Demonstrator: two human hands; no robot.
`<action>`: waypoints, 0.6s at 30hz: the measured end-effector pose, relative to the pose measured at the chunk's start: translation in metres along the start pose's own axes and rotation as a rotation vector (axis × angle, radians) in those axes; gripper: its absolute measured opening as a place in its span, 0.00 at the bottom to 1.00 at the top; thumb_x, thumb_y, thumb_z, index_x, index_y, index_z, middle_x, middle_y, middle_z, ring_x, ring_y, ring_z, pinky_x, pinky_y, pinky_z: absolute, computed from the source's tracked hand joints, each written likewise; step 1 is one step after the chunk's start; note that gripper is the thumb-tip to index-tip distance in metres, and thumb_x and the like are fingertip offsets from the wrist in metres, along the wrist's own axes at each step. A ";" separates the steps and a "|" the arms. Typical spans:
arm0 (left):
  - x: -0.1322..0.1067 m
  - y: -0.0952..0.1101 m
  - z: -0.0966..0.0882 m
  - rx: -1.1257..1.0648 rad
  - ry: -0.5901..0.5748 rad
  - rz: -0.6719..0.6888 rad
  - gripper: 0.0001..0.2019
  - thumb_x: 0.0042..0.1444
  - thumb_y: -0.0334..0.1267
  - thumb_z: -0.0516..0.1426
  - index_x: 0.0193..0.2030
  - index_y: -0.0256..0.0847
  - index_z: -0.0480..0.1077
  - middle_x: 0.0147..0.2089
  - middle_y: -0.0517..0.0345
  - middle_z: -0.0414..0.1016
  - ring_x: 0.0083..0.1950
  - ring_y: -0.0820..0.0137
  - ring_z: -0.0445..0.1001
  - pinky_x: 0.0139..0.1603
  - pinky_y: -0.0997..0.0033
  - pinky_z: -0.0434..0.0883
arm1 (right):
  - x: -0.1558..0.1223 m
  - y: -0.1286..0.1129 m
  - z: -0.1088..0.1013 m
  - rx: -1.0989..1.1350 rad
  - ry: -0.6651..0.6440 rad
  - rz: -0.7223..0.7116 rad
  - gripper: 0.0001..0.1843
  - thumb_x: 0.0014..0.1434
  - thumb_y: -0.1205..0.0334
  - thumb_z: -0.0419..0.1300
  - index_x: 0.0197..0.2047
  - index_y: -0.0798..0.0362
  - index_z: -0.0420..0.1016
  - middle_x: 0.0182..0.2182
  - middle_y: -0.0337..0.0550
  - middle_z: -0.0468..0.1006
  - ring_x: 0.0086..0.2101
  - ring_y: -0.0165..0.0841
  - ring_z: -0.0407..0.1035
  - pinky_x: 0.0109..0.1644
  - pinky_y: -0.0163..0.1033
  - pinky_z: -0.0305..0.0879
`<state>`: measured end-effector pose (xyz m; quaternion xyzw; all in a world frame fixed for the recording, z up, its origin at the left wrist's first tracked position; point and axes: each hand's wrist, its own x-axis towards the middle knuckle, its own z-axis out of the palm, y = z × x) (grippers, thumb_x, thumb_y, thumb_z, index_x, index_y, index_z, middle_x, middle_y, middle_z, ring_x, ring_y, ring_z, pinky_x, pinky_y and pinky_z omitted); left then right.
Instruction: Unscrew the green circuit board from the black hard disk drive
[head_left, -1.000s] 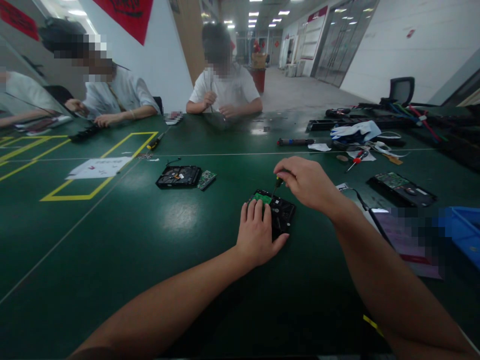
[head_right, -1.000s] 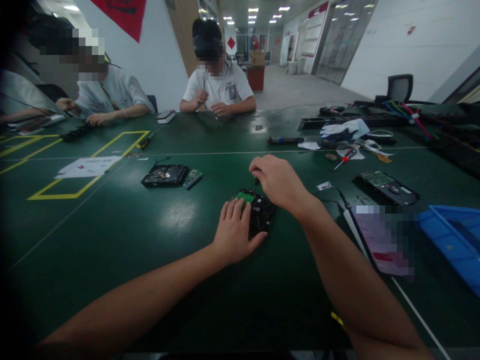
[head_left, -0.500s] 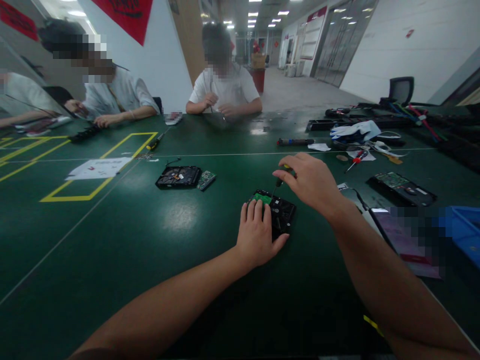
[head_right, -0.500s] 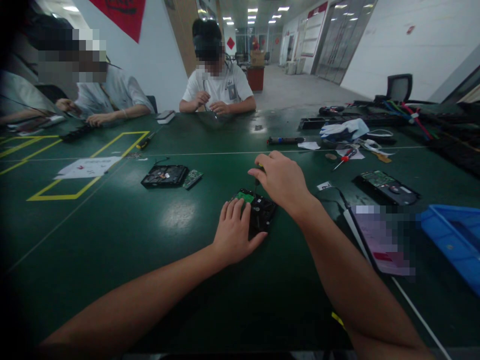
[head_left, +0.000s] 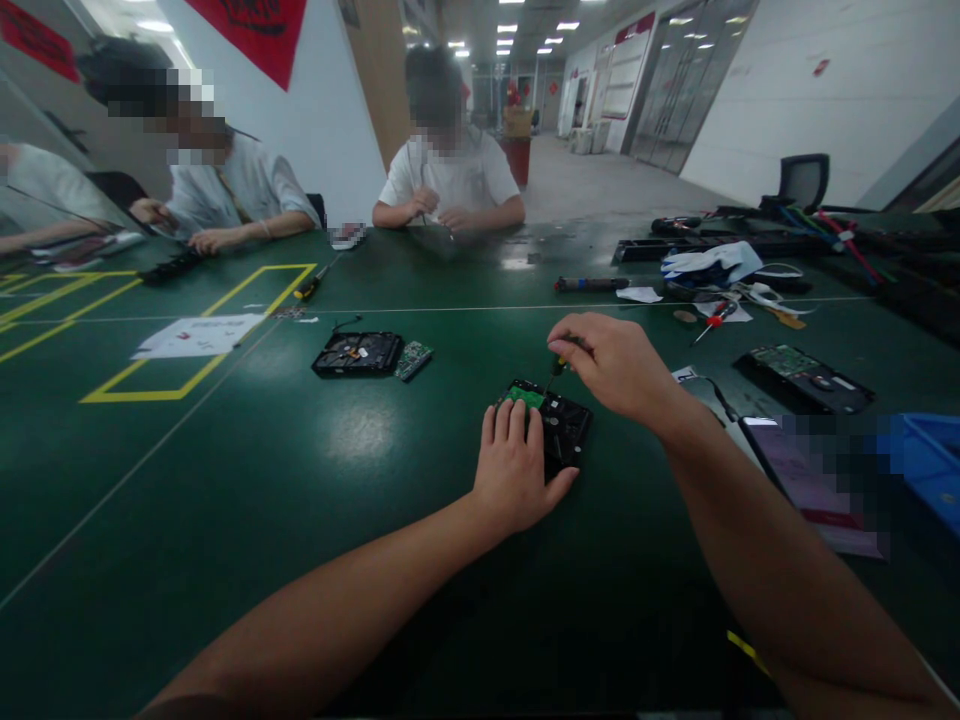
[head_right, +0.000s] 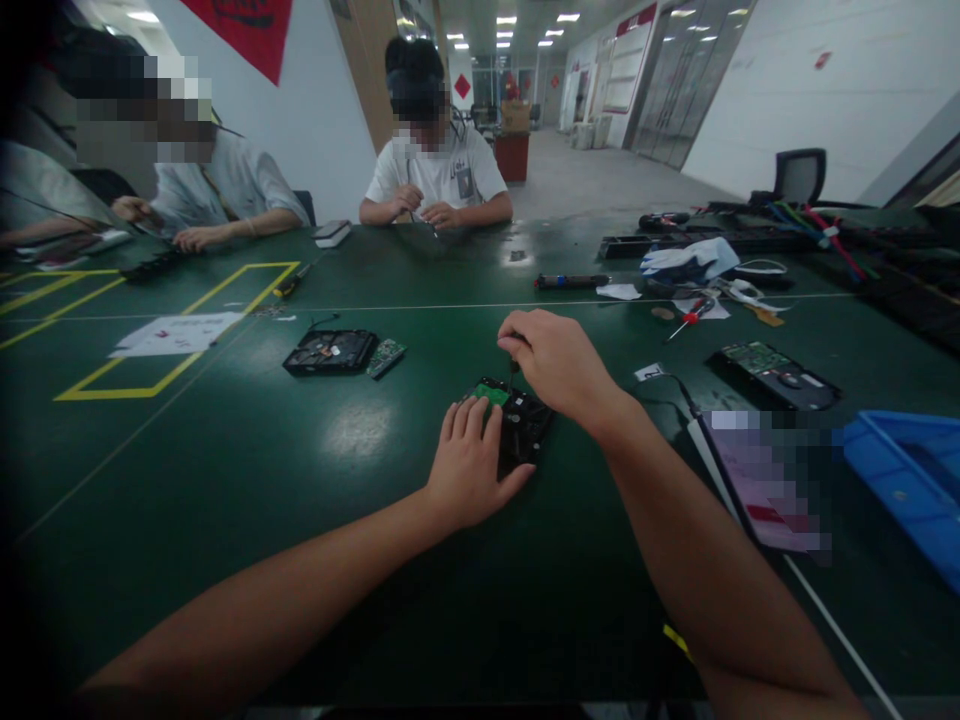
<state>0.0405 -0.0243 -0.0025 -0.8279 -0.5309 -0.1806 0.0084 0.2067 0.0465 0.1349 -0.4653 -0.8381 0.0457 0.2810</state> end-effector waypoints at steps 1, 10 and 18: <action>0.000 0.000 0.001 -0.001 0.000 0.000 0.44 0.63 0.67 0.53 0.73 0.30 0.60 0.75 0.31 0.59 0.78 0.39 0.54 0.78 0.36 0.48 | 0.000 0.000 0.000 0.011 -0.006 0.010 0.08 0.70 0.62 0.56 0.43 0.49 0.78 0.40 0.45 0.83 0.39 0.40 0.76 0.47 0.45 0.67; 0.000 -0.001 0.002 -0.011 0.007 0.005 0.44 0.63 0.66 0.53 0.72 0.29 0.61 0.75 0.30 0.60 0.77 0.38 0.54 0.78 0.35 0.48 | -0.002 0.003 0.003 -0.014 0.003 0.103 0.11 0.69 0.63 0.56 0.52 0.51 0.74 0.38 0.47 0.83 0.35 0.41 0.77 0.43 0.46 0.68; 0.000 0.000 0.001 -0.011 0.011 0.002 0.44 0.63 0.66 0.53 0.73 0.30 0.61 0.75 0.30 0.59 0.78 0.38 0.54 0.79 0.36 0.47 | -0.001 0.002 0.003 -0.189 0.093 0.098 0.10 0.69 0.53 0.61 0.46 0.49 0.80 0.44 0.52 0.82 0.42 0.46 0.75 0.48 0.50 0.68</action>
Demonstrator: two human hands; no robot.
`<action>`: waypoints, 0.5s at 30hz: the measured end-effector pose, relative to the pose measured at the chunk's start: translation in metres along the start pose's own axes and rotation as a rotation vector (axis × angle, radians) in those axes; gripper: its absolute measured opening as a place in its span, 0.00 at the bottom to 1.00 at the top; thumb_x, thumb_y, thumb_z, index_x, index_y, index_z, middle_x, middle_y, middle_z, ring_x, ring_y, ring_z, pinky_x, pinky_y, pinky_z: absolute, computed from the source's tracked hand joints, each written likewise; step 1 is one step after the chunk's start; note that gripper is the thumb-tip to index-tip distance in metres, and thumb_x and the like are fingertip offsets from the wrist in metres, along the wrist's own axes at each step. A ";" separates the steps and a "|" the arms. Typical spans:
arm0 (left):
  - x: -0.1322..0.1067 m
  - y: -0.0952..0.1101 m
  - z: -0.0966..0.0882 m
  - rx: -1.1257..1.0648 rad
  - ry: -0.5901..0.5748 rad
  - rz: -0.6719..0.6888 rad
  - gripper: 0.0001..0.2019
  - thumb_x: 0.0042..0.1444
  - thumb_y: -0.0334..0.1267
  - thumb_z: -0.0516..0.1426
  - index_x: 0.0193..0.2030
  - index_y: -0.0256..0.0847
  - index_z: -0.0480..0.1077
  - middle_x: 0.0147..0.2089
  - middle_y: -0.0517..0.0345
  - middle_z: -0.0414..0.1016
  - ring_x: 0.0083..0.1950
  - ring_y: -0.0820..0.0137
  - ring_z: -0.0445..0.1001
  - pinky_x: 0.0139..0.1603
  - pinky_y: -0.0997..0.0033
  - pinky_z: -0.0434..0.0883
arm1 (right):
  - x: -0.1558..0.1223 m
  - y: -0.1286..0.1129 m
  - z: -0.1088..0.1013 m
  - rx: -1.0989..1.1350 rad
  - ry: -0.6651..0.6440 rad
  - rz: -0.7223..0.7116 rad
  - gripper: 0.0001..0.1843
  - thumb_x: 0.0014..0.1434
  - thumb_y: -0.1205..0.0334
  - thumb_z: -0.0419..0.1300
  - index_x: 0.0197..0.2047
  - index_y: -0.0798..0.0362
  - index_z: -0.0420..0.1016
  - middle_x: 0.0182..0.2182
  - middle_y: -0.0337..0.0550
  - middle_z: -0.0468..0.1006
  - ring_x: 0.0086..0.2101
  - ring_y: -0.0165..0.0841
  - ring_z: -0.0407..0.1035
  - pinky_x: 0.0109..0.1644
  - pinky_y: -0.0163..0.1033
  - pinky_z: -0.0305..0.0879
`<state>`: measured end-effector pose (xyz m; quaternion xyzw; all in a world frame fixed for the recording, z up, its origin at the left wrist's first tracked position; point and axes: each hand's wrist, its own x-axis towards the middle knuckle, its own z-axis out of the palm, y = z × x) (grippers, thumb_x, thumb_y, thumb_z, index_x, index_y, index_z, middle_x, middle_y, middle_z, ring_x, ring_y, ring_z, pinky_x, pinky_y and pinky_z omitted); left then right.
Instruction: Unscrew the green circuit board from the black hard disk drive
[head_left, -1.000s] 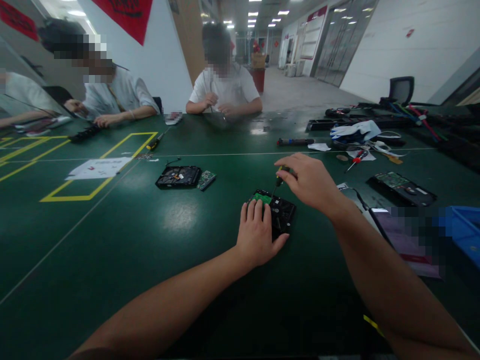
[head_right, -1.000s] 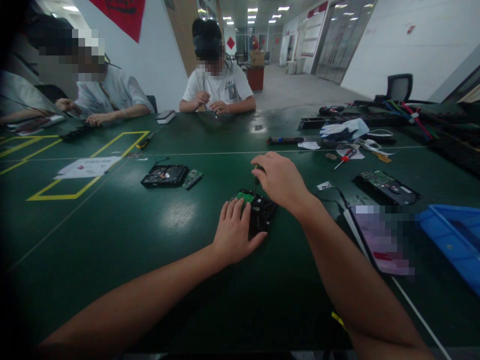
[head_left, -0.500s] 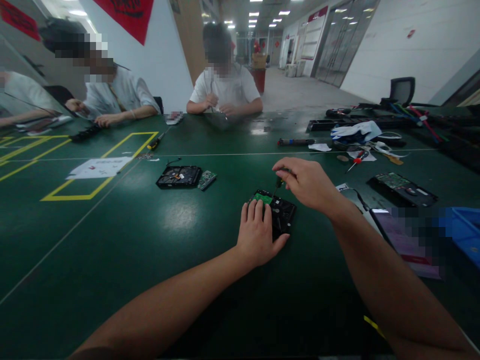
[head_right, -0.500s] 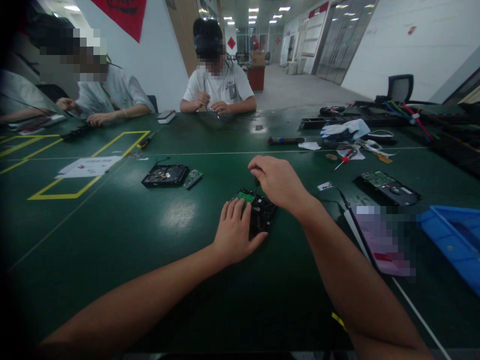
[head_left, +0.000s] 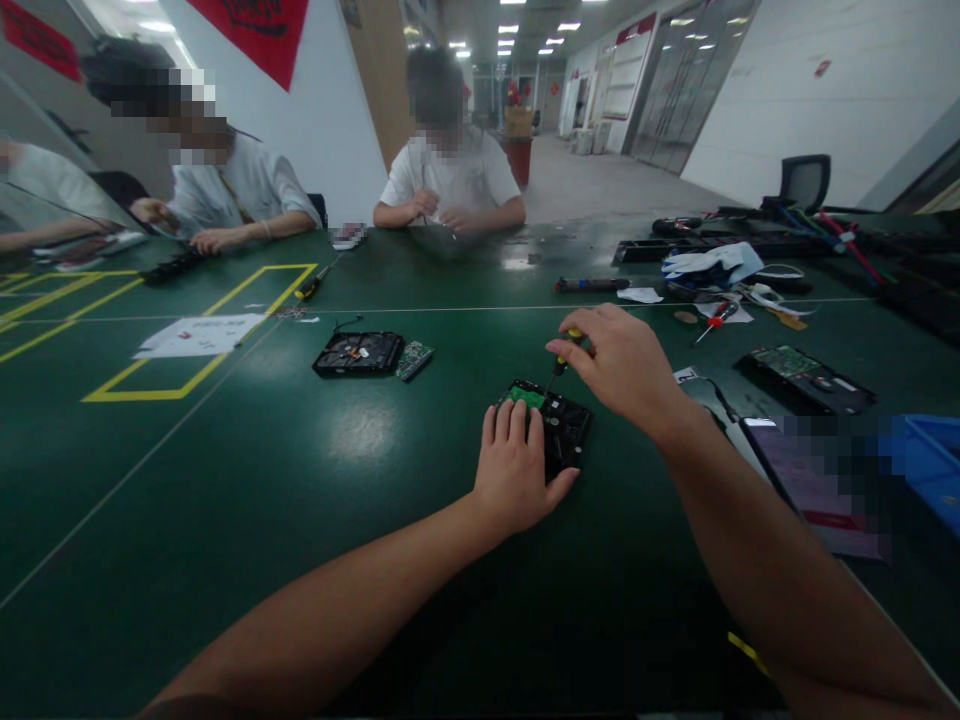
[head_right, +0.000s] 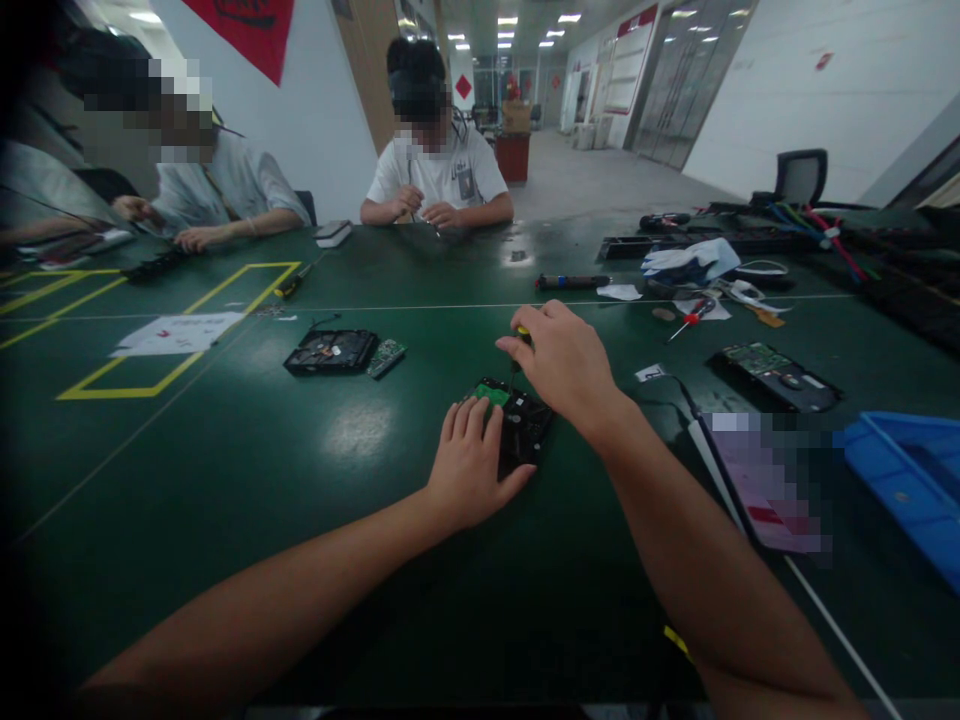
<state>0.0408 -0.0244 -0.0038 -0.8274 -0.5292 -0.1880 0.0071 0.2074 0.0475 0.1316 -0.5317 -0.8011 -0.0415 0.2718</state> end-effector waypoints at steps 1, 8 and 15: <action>0.000 0.000 0.000 0.001 -0.001 0.000 0.44 0.64 0.66 0.53 0.72 0.29 0.61 0.75 0.30 0.59 0.78 0.38 0.54 0.79 0.36 0.47 | 0.000 0.000 0.000 0.022 -0.008 -0.019 0.10 0.69 0.56 0.61 0.47 0.49 0.80 0.45 0.51 0.82 0.43 0.46 0.75 0.50 0.50 0.68; 0.000 0.000 -0.001 -0.006 -0.008 -0.001 0.44 0.63 0.66 0.54 0.73 0.29 0.60 0.75 0.30 0.59 0.77 0.38 0.54 0.79 0.35 0.47 | -0.001 -0.002 0.001 0.186 -0.056 -0.093 0.13 0.67 0.65 0.58 0.52 0.51 0.79 0.47 0.49 0.84 0.45 0.43 0.77 0.53 0.48 0.69; 0.000 0.001 -0.003 0.002 -0.016 -0.005 0.44 0.64 0.66 0.53 0.73 0.29 0.60 0.75 0.30 0.59 0.78 0.39 0.54 0.79 0.36 0.47 | 0.000 -0.002 0.000 0.065 -0.085 -0.080 0.09 0.71 0.62 0.57 0.48 0.51 0.79 0.44 0.50 0.83 0.46 0.45 0.75 0.52 0.49 0.67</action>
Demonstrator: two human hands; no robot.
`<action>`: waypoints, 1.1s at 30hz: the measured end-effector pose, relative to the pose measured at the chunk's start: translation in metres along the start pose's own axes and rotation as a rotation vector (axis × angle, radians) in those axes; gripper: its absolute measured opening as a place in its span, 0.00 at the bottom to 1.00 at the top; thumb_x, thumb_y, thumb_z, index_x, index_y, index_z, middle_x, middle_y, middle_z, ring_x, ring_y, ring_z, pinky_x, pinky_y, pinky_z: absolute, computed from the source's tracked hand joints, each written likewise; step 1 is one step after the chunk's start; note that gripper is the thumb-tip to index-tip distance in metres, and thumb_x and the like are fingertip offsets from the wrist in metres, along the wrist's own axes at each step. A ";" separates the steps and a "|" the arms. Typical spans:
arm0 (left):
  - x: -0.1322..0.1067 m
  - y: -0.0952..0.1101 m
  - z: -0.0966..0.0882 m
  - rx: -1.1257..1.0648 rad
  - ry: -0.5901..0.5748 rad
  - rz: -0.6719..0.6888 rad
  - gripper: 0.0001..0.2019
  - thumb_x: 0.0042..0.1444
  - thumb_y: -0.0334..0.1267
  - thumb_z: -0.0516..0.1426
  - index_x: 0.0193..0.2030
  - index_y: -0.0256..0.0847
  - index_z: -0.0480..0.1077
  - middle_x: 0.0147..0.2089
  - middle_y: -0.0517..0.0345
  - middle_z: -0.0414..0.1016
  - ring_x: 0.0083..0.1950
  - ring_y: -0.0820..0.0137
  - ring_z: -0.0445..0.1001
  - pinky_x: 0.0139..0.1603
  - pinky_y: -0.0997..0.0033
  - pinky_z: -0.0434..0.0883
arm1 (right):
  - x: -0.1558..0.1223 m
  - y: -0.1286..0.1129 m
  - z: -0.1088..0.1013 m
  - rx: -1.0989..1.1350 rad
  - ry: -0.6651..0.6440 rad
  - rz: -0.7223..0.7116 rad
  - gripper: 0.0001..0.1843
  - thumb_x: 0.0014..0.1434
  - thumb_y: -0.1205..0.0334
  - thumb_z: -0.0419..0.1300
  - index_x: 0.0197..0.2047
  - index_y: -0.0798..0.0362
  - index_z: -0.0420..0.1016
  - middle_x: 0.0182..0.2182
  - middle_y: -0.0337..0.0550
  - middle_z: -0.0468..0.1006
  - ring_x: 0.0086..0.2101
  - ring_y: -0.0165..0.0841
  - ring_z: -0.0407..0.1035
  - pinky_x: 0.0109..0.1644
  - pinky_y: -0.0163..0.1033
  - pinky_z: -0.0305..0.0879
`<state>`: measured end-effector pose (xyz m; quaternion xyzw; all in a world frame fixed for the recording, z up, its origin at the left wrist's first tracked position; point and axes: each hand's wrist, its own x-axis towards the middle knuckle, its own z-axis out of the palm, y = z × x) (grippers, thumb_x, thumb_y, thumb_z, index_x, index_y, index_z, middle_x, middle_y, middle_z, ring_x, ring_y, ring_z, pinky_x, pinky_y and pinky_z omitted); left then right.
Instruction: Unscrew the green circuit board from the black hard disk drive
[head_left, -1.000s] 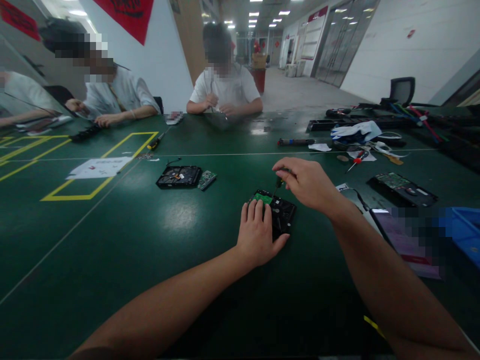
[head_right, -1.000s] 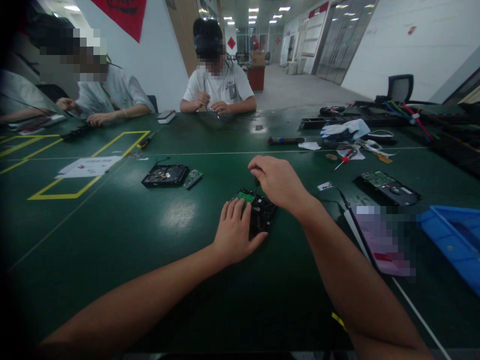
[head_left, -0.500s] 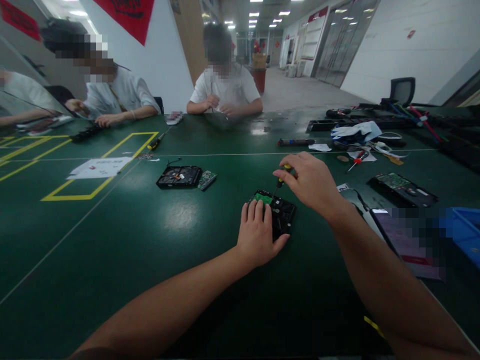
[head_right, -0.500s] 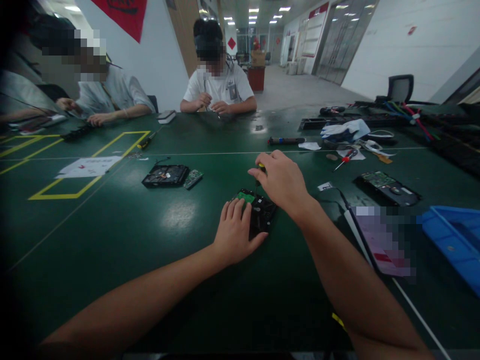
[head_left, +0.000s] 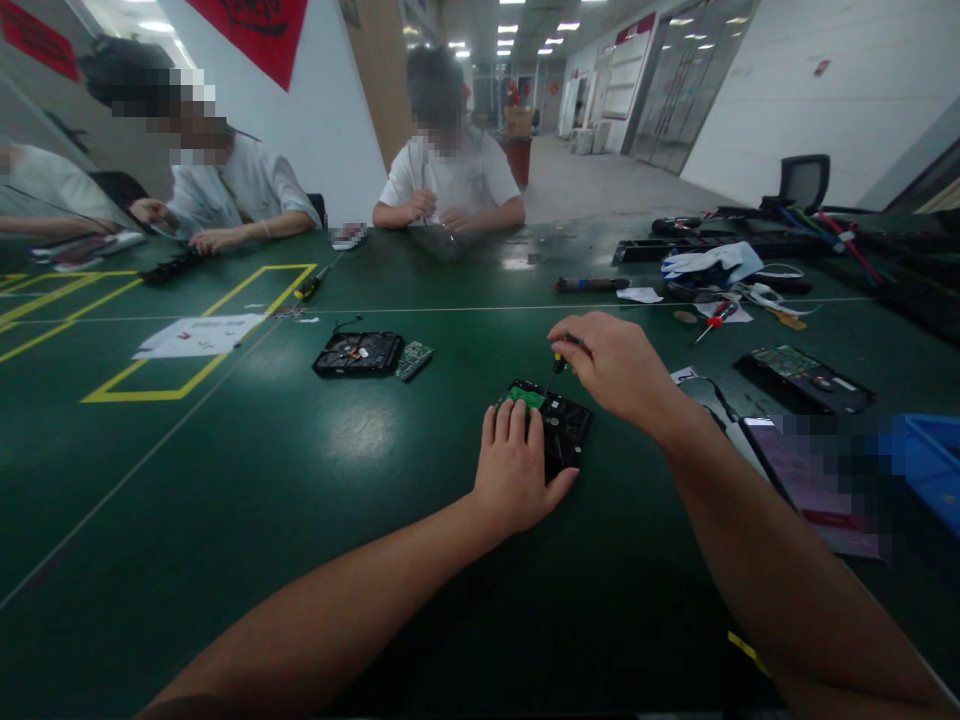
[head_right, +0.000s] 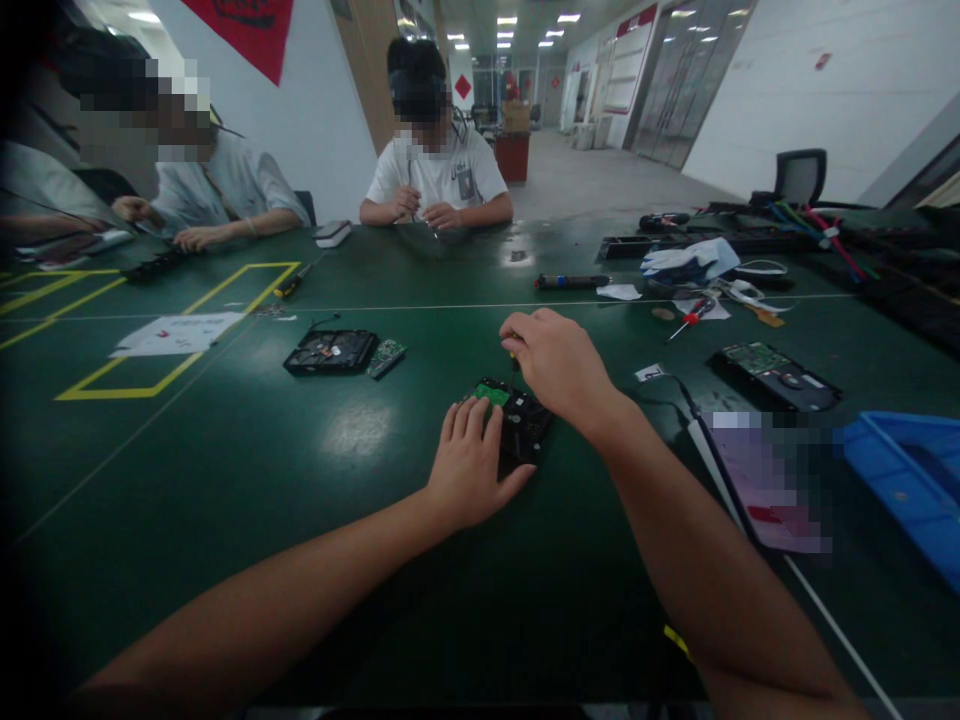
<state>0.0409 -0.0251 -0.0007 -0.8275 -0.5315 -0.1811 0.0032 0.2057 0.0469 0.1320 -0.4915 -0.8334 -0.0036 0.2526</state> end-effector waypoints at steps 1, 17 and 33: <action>0.000 0.000 0.000 -0.001 -0.002 0.001 0.44 0.64 0.66 0.53 0.73 0.29 0.60 0.75 0.30 0.59 0.78 0.38 0.53 0.79 0.36 0.47 | 0.000 0.000 0.000 -0.021 0.010 0.018 0.09 0.71 0.61 0.58 0.49 0.51 0.79 0.45 0.51 0.83 0.46 0.45 0.75 0.51 0.48 0.67; -0.001 -0.001 0.004 0.012 0.021 0.003 0.44 0.63 0.67 0.53 0.73 0.30 0.61 0.75 0.31 0.60 0.77 0.39 0.55 0.78 0.36 0.47 | -0.002 0.000 0.005 0.158 0.020 0.002 0.13 0.67 0.65 0.58 0.53 0.53 0.77 0.42 0.48 0.83 0.39 0.41 0.76 0.46 0.45 0.68; 0.000 0.000 0.001 0.000 0.029 0.005 0.43 0.67 0.67 0.48 0.72 0.28 0.63 0.73 0.31 0.62 0.76 0.39 0.58 0.77 0.35 0.51 | -0.003 0.003 -0.004 0.140 0.026 0.031 0.08 0.67 0.62 0.62 0.49 0.51 0.78 0.41 0.45 0.85 0.37 0.40 0.78 0.44 0.44 0.68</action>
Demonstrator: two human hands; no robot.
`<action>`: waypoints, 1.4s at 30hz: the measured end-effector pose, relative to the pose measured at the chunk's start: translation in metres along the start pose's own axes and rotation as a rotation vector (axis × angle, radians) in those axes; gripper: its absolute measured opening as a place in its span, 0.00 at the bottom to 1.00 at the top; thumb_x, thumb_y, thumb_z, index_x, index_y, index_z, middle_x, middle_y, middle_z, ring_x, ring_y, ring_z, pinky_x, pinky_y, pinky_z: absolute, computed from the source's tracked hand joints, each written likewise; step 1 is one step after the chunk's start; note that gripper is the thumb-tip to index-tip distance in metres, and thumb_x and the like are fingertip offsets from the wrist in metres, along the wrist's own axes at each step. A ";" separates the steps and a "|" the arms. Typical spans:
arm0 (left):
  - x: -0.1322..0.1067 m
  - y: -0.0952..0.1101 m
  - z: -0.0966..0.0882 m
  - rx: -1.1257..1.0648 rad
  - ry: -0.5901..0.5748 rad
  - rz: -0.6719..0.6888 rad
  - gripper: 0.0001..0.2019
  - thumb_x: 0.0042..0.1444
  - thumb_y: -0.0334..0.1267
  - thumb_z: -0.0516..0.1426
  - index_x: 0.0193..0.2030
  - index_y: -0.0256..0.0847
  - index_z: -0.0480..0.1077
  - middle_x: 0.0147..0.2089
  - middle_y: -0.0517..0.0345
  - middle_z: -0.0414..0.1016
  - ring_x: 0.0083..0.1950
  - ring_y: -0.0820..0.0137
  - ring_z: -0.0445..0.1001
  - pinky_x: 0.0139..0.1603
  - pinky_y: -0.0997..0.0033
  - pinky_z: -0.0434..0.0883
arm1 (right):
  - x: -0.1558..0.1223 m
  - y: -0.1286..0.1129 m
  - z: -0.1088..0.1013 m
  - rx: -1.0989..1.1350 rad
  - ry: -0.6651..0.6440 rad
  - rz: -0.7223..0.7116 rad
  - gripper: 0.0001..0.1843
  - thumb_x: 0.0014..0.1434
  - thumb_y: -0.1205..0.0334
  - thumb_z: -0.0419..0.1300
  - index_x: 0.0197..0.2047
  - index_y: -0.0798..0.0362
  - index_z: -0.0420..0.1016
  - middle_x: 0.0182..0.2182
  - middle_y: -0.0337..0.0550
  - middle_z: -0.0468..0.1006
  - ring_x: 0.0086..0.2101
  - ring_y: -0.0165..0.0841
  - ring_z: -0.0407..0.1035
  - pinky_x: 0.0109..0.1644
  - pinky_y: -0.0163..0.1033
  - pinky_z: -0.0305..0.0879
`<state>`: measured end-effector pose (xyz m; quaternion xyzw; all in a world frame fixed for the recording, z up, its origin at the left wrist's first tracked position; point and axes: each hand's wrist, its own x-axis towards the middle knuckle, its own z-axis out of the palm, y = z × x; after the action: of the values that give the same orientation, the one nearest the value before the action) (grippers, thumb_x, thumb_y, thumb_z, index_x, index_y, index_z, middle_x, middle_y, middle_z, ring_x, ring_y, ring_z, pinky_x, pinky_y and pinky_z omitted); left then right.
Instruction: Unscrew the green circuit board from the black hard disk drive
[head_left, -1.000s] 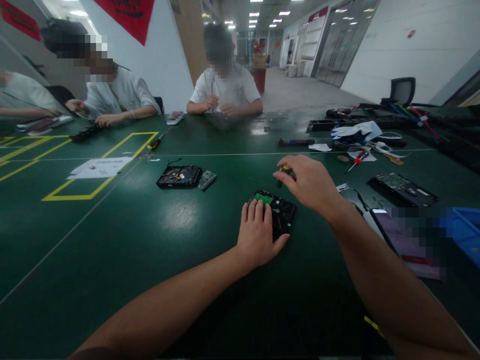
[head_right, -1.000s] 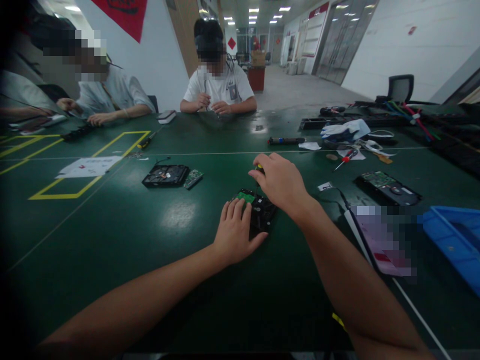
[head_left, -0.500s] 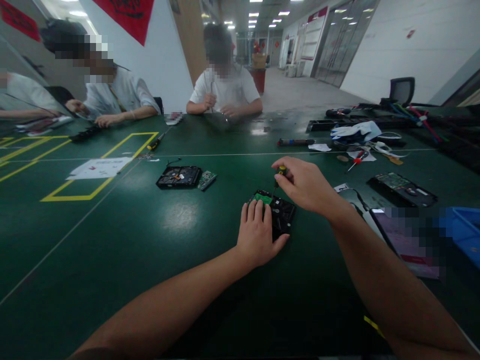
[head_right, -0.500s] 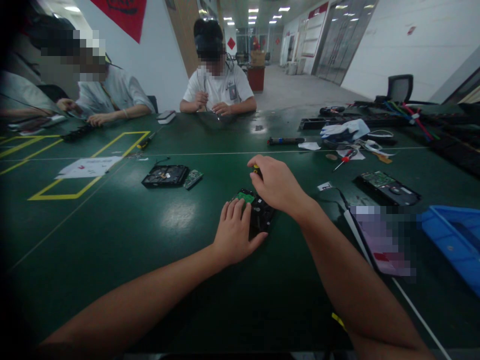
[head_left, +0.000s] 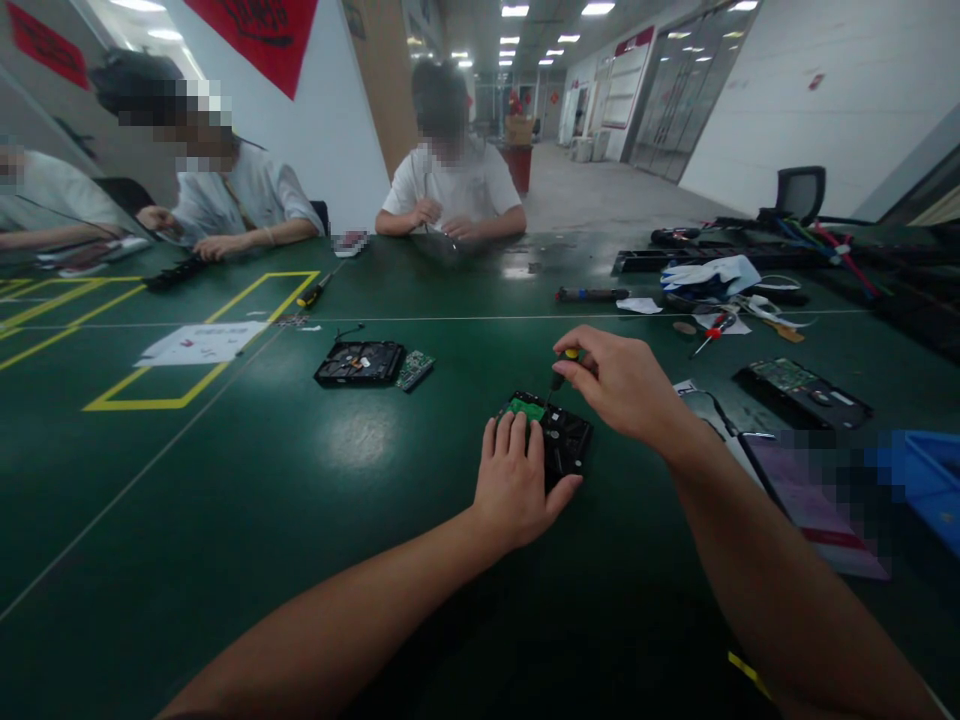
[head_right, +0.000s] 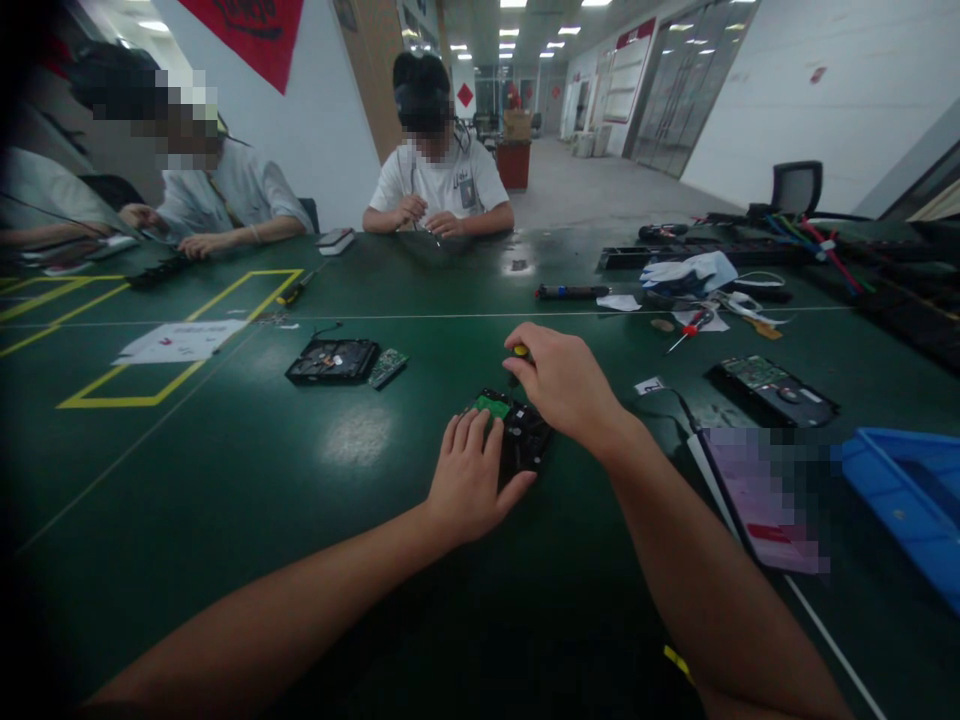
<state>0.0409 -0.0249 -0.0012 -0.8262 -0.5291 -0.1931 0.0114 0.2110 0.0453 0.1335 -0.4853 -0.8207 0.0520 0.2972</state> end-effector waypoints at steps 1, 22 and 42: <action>0.000 0.000 0.000 -0.004 0.004 0.000 0.42 0.68 0.67 0.47 0.71 0.29 0.64 0.73 0.31 0.63 0.76 0.40 0.58 0.77 0.36 0.52 | 0.000 -0.001 -0.001 -0.006 -0.004 -0.002 0.07 0.67 0.63 0.62 0.48 0.51 0.78 0.40 0.45 0.85 0.37 0.39 0.78 0.44 0.44 0.67; 0.002 0.002 -0.001 -0.009 0.018 -0.015 0.31 0.69 0.51 0.51 0.70 0.29 0.66 0.73 0.34 0.65 0.75 0.44 0.61 0.77 0.39 0.54 | -0.002 -0.004 0.000 -0.058 -0.014 -0.032 0.07 0.70 0.62 0.60 0.49 0.51 0.76 0.43 0.47 0.84 0.37 0.40 0.76 0.45 0.45 0.67; 0.000 0.003 0.002 -0.036 0.020 -0.037 0.40 0.66 0.63 0.52 0.71 0.30 0.65 0.74 0.33 0.63 0.76 0.41 0.58 0.78 0.36 0.52 | -0.002 0.002 -0.005 -0.054 0.013 0.016 0.10 0.70 0.62 0.59 0.50 0.49 0.80 0.46 0.50 0.80 0.45 0.43 0.76 0.52 0.49 0.70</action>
<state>0.0440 -0.0255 -0.0024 -0.8144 -0.5405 -0.2113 -0.0019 0.2153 0.0435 0.1359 -0.4999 -0.8160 0.0289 0.2888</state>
